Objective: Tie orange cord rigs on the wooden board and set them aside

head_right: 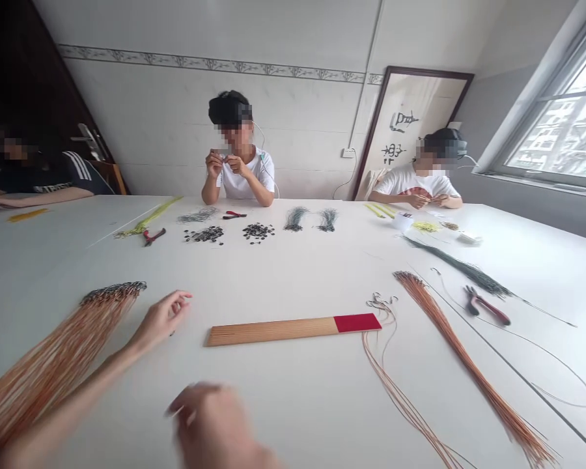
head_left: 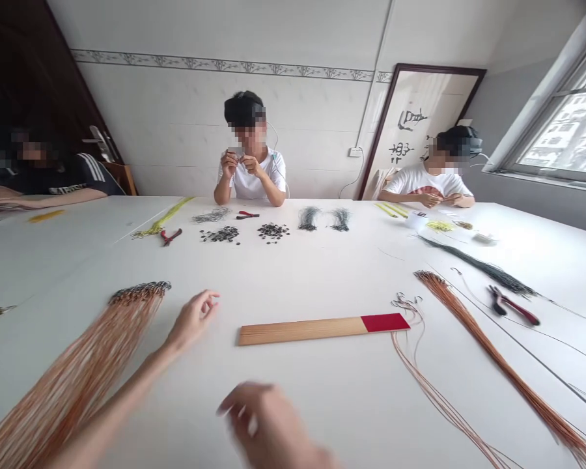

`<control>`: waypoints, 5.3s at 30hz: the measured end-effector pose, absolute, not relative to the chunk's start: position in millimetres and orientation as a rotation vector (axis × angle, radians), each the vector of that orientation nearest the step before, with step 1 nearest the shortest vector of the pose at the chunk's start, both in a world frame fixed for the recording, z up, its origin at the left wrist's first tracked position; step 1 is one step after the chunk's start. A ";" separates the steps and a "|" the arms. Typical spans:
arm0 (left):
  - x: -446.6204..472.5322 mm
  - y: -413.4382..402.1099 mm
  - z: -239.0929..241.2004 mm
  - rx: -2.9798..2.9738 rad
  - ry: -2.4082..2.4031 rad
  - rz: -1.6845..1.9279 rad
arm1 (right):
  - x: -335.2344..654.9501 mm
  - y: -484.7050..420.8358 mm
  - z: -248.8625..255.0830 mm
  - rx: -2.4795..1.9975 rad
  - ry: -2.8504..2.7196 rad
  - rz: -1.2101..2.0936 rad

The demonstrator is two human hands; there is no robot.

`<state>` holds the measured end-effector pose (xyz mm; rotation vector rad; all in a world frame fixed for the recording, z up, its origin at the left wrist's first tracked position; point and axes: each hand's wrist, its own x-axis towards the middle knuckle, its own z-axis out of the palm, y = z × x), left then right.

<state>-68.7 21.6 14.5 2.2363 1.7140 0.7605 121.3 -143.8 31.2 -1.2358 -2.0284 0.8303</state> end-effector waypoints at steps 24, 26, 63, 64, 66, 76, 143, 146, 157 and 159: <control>-24.7 -28.6 -2.2 2.213 1.255 0.561 | 456.0 -56.6 7.1 -2.417 -0.818 0.221; -27.4 -31.2 -1.5 2.177 1.244 0.557 | 456.2 -54.9 5.1 -2.412 -0.795 0.220; -15.2 -50.9 6.6 1.795 1.236 0.827 | 135.3 -54.2 10.0 -1.460 -2.273 0.452; -15.2 -50.8 6.3 1.796 1.233 0.826 | 135.1 -55.4 8.6 -1.449 -2.271 0.434; -15.0 -50.6 5.8 1.794 1.226 0.820 | 134.5 -57.5 5.8 -1.422 -2.273 0.397; -13.4 -49.6 9.7 1.910 1.214 0.794 | 131.6 -52.7 -5.9 -1.406 -2.193 0.341; -27.3 -46.1 17.6 1.854 1.162 0.652 | 135.8 -55.6 -8.6 -1.379 -2.014 0.479; -28.5 -45.8 17.6 1.853 1.147 0.631 | 136.0 -55.3 -10.2 -1.372 -2.016 0.471; -30.8 -44.8 18.2 1.804 1.107 0.628 | 137.1 -55.9 -12.5 -1.340 -2.032 0.434; -31.5 -44.7 18.1 1.799 1.100 0.627 | 136.9 -55.3 -13.1 -1.329 -2.034 0.423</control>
